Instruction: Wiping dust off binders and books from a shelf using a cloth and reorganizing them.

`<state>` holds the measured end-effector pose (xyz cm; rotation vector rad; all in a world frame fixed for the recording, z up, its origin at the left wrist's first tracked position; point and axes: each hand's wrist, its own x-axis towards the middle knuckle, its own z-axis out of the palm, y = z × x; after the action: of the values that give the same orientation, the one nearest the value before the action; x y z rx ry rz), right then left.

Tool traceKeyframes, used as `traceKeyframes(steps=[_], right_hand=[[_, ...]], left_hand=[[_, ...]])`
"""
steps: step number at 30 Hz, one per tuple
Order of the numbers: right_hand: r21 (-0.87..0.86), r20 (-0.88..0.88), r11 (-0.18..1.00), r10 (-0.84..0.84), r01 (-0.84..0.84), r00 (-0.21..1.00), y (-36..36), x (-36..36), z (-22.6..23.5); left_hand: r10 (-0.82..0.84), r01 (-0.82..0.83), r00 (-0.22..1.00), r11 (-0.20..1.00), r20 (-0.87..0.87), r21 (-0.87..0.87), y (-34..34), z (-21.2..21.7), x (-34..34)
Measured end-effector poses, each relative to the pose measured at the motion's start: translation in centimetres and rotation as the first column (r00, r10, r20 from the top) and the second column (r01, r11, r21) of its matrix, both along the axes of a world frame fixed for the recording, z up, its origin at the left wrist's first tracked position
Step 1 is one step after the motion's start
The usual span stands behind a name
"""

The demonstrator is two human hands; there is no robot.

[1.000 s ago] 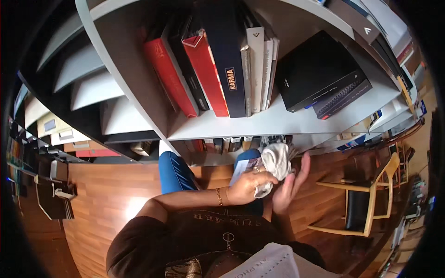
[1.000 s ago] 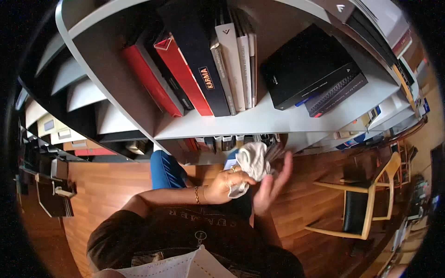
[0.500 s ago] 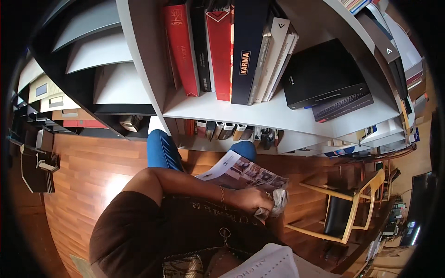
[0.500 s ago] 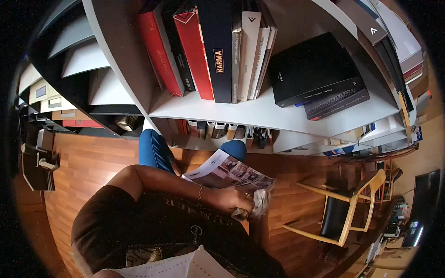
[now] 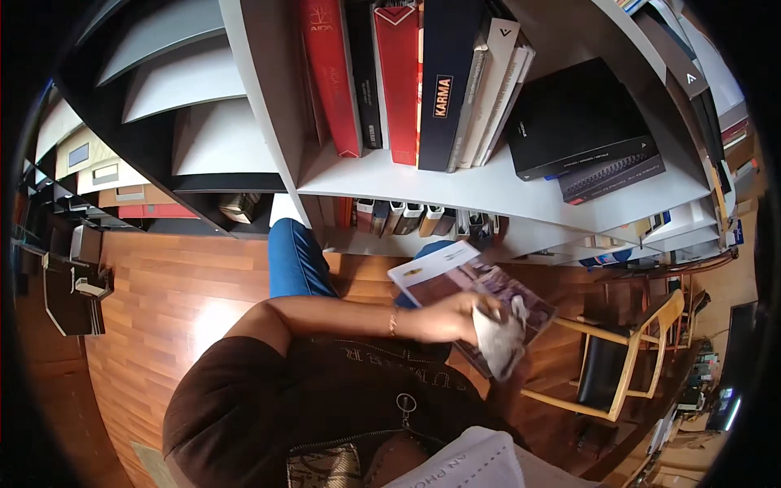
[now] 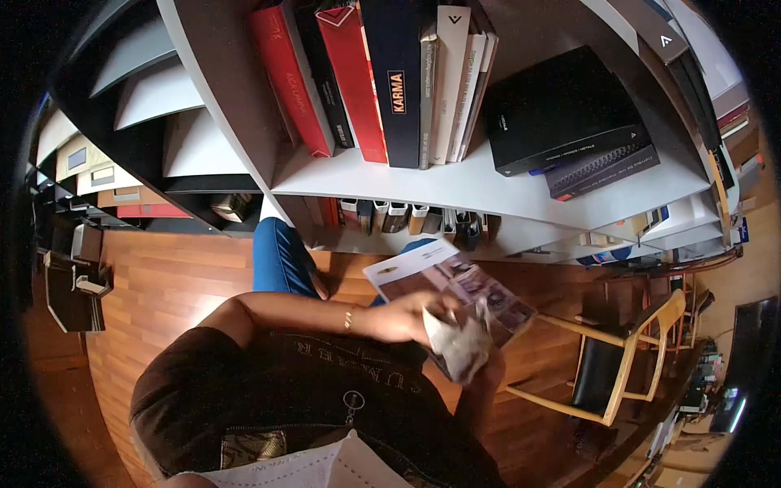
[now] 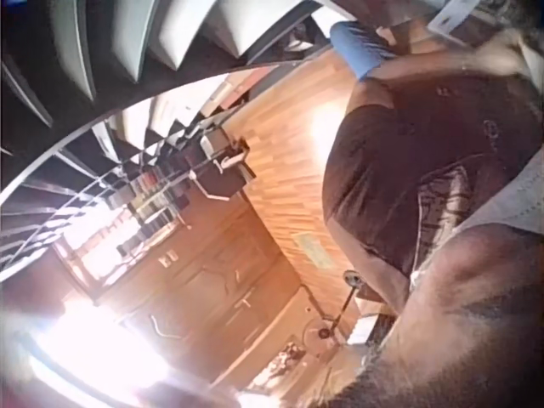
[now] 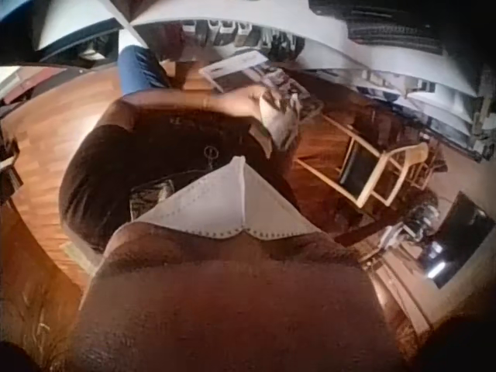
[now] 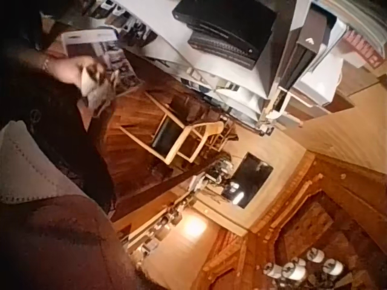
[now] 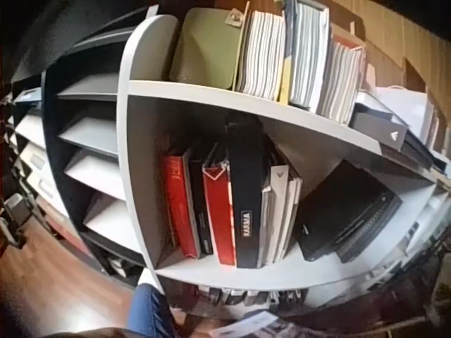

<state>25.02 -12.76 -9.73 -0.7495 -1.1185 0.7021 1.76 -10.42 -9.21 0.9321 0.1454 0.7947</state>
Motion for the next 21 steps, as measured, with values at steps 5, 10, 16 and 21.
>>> traceKeyframes(steps=[5,10,16,21], right_hand=[[-0.404,-0.565,0.704,0.310,-0.584,0.765,-5.9,3.6,2.6],[-0.332,-0.642,0.719,0.302,-0.610,0.705,-4.8,8.4,0.4],[-0.434,-0.677,0.716,0.141,-0.546,0.723,-2.4,2.8,-3.5],[-0.419,-0.660,0.686,0.220,-0.595,0.718,-1.0,-4.7,-4.5]], left_hand=[[0.538,-0.450,0.815,0.823,-0.217,0.347,4.4,3.6,-8.7],[0.788,-0.786,0.612,0.598,0.062,0.160,6.4,6.3,-15.4],[0.888,-0.716,0.419,0.451,-0.188,0.533,5.8,7.8,-13.5],[0.928,-0.443,0.251,0.364,-0.277,0.819,5.9,4.7,-10.8]])
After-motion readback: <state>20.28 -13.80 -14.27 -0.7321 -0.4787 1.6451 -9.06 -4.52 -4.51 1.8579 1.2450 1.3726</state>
